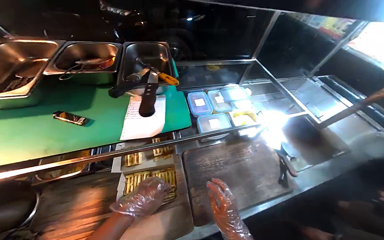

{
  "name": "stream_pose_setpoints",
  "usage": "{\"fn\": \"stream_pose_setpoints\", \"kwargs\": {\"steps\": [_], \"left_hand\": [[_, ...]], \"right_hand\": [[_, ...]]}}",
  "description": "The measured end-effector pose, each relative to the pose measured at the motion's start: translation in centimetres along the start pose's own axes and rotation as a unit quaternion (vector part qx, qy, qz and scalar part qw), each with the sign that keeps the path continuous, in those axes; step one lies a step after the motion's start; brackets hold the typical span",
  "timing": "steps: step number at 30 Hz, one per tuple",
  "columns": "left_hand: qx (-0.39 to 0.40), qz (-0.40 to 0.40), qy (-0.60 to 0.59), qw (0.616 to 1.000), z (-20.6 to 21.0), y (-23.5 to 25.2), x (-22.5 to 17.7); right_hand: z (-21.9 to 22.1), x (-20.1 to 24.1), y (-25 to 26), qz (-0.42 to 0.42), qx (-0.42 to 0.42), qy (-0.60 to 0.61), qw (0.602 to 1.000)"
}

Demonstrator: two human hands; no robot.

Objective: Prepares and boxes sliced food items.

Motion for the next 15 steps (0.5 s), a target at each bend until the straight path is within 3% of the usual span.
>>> {"fn": "stream_pose_setpoints", "kwargs": {"steps": [8, 15], "left_hand": [[0.059, -0.049, 0.016, 0.997, -1.4, 0.0, -2.4], [0.053, -0.039, 0.033, 0.997, -1.4, 0.3, -2.2]], "right_hand": [[-5.0, -5.5, -2.2, 0.033, 0.051, 0.002, 0.998], [-7.2, -8.1, -2.7, 0.008, 0.097, 0.013, 0.995]]}}
Point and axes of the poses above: each hand's wrist, its own y-axis towards the middle knuckle, its own z-axis out of the palm, x = y × z, the point moved 3 cm from there along y, towards the middle knuckle, and after that the axes turned 6 degrees about -x, right-handed, at the moved point
